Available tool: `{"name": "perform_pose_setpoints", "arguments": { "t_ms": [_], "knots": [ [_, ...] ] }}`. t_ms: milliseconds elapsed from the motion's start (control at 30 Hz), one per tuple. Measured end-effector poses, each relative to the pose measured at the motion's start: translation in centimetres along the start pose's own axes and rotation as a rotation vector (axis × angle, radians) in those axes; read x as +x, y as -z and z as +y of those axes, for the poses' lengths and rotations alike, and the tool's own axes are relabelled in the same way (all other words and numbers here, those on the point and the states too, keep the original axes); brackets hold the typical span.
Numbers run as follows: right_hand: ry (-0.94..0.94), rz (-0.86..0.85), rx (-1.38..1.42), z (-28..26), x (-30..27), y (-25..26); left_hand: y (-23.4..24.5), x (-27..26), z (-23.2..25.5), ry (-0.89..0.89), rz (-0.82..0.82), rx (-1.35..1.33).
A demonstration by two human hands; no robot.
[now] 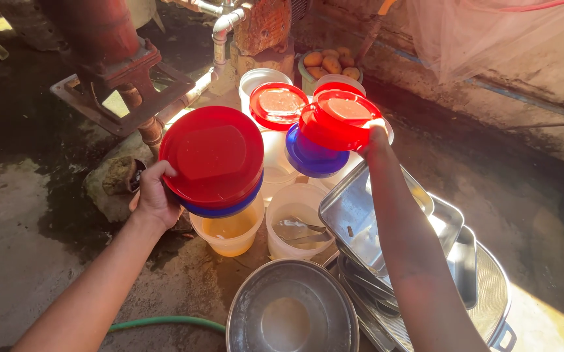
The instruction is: Wash plastic containers and lids with a sponge and soap.
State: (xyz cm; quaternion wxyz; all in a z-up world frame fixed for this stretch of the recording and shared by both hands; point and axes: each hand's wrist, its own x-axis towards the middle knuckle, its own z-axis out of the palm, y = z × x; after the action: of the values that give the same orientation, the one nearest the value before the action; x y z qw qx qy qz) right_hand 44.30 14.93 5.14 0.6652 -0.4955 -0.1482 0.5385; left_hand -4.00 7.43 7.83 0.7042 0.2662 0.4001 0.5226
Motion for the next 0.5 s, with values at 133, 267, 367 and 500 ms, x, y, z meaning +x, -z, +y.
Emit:
{"name": "perform_pose_setpoints", "arguments": {
  "t_ms": [133, 267, 367, 500],
  "knots": [
    [-0.026, -0.051, 0.105, 1.2, 3.7, 2.2, -0.5, -0.4, 0.2, -0.009, -0.014, 0.000],
    [-0.124, -0.140, 0.389, 0.6, 1.7, 1.4, -0.4, -0.4, 0.3, -0.008, -0.015, 0.015],
    [-0.195, -0.170, 0.577, 0.1, -0.2, 0.1, -0.4, -0.4, 0.4, -0.006, -0.018, 0.008],
    [-0.252, 0.018, 0.635, 1.0, 3.0, 1.8, -0.7, -0.3, 0.5, 0.017, -0.048, -0.039]
  ]
}}
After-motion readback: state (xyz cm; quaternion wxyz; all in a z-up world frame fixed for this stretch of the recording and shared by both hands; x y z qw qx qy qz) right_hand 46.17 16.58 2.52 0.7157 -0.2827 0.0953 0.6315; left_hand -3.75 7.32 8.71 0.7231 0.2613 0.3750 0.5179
